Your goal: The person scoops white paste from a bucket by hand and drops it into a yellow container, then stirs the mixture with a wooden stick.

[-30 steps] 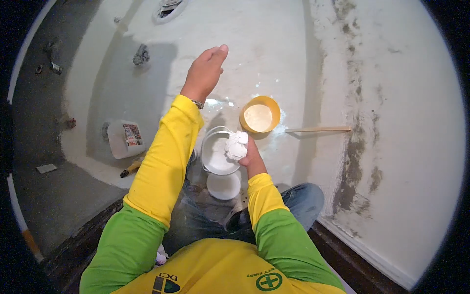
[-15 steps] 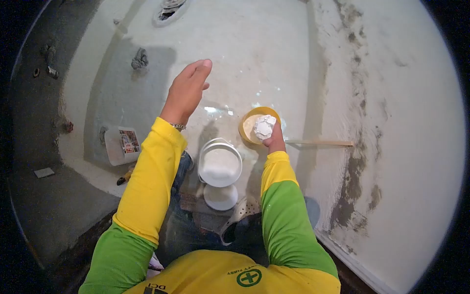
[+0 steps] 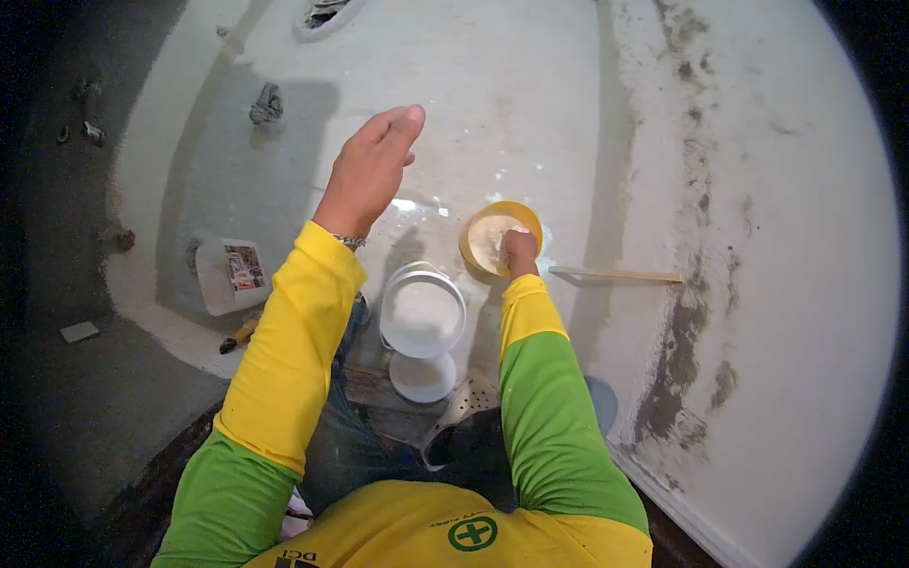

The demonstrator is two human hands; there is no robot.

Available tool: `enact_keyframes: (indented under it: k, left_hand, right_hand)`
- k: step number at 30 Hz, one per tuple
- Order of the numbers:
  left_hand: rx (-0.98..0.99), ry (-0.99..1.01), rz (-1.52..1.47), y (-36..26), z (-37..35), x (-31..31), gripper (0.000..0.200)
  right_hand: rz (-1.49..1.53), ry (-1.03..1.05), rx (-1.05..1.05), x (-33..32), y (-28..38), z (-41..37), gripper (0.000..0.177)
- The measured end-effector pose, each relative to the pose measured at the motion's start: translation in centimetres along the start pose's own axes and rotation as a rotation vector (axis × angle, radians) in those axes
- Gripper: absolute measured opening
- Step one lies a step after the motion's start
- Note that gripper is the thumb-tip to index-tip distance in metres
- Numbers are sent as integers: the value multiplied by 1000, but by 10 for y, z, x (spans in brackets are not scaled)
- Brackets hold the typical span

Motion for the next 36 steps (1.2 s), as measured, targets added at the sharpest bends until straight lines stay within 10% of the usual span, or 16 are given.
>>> enact_keyframes:
  k: [23, 30, 36]
  left_hand:
    - [-33, -17, -91, -13, 13, -5, 68]
    - [-25, -39, -130, -16, 16, -12, 62]
    - [-31, -61, -197, -20, 9, -14, 57]
  right_hand:
    - [988, 92, 76, -108, 80, -194, 28]
    - [-357, 215, -298, 6, 62, -267, 42]
    - [-303, 263, -104, 53, 22, -258, 45]
Point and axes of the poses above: each hand's wrist, its own z-axis towards the middle knuckle, its own x-axis out of the palm, y = z × x, the point moved 8 cm from there along z, towards the middle knuckle, and after that the axes turned 5 degrees about -y, right-handed, at the moved point
